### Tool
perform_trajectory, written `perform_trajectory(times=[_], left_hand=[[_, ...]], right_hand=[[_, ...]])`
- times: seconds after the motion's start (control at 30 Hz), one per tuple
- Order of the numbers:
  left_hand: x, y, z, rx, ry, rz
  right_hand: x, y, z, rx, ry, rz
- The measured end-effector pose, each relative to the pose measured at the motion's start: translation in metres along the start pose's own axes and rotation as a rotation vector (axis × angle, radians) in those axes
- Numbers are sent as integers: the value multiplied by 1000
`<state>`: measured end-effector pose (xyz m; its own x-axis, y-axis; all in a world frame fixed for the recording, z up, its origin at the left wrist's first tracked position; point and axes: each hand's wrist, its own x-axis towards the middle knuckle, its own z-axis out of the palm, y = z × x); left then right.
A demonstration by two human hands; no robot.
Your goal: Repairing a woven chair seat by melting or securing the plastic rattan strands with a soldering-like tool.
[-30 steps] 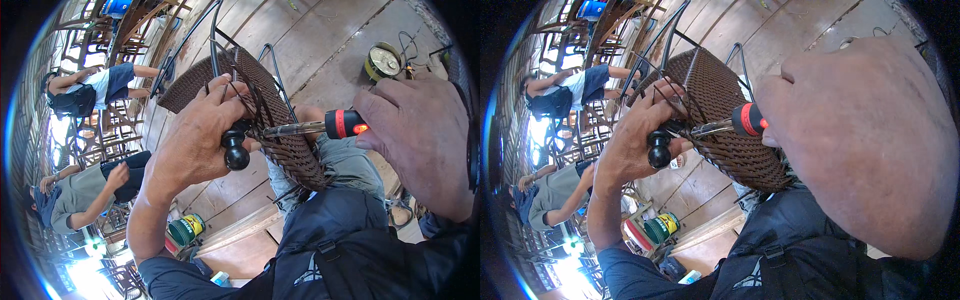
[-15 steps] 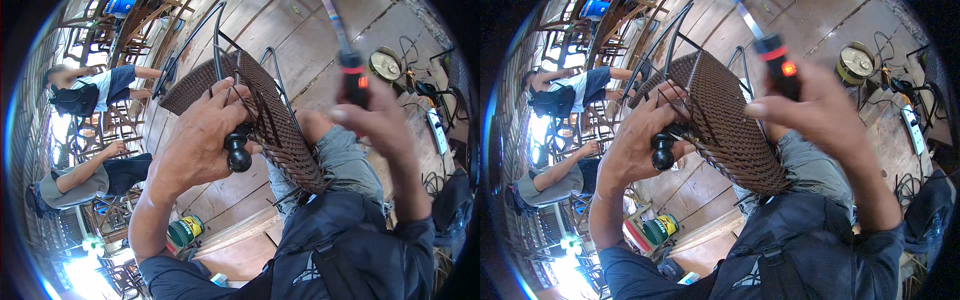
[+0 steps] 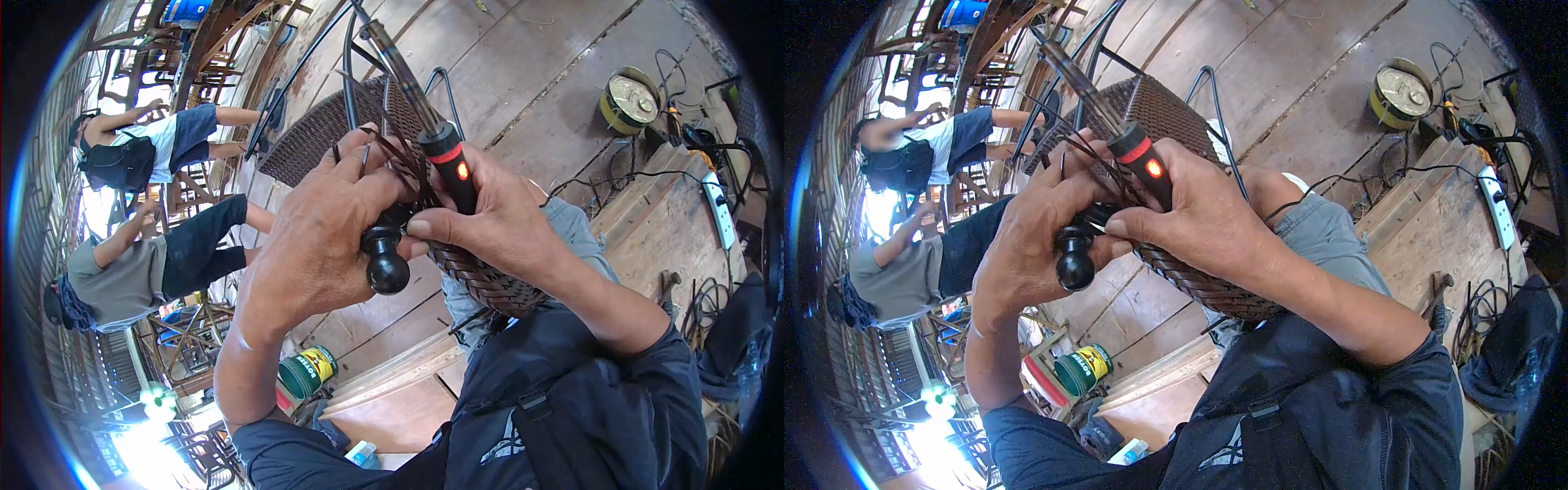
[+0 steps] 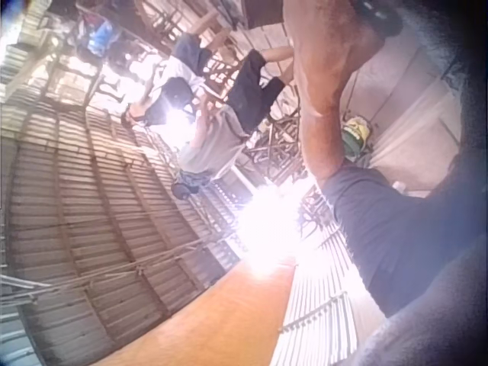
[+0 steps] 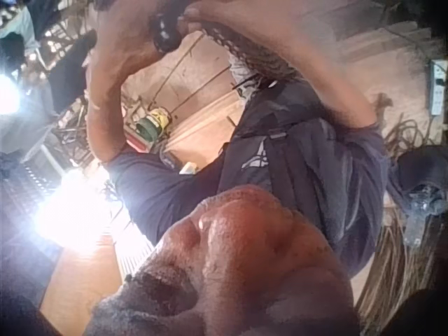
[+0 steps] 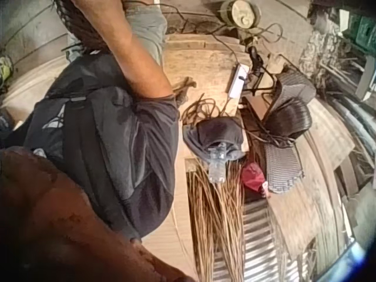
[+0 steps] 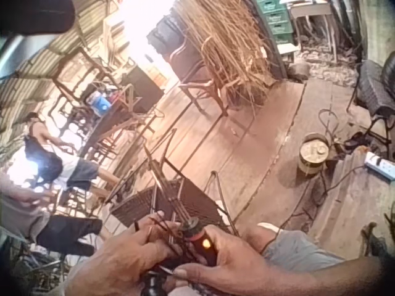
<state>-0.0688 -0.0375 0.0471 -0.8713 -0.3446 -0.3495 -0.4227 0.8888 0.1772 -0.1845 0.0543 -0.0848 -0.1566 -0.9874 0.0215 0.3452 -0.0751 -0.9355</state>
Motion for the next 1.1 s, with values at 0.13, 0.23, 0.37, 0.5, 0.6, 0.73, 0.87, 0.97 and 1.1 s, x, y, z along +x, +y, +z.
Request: perform_trajectory(times=[0.13, 0.23, 0.37, 0.5, 0.6, 0.73, 0.87, 0.97, 1.1], left_hand=[[-1, -1, -1, 29, -17, 8], [-2, -4, 1, 45, -4, 39], [-7, -2, 7, 30, 157, 21], [-34, 9, 31, -44, 579, -184], [-87, 22, 66, 59, 903, -211], [-73, 26, 126, 21, 967, -160], [-61, 15, 113, 148, 788, -54], [-57, 7, 102, 283, 661, 6], [-51, 7, 91, 369, 604, 20]], right_hand=[[1, 4, 5, -31, 43, -89], [0, -8, 3, -21, 3, 18], [2, -2, 3, 100, -9, 32], [7, 0, -4, 114, -13, 106], [8, -10, 4, 113, -71, 146], [15, 12, -2, 166, -89, 122], [17, 11, -2, 216, -92, 156], [18, 14, -2, 231, -95, 85], [16, 4, -8, 230, -187, 182]])
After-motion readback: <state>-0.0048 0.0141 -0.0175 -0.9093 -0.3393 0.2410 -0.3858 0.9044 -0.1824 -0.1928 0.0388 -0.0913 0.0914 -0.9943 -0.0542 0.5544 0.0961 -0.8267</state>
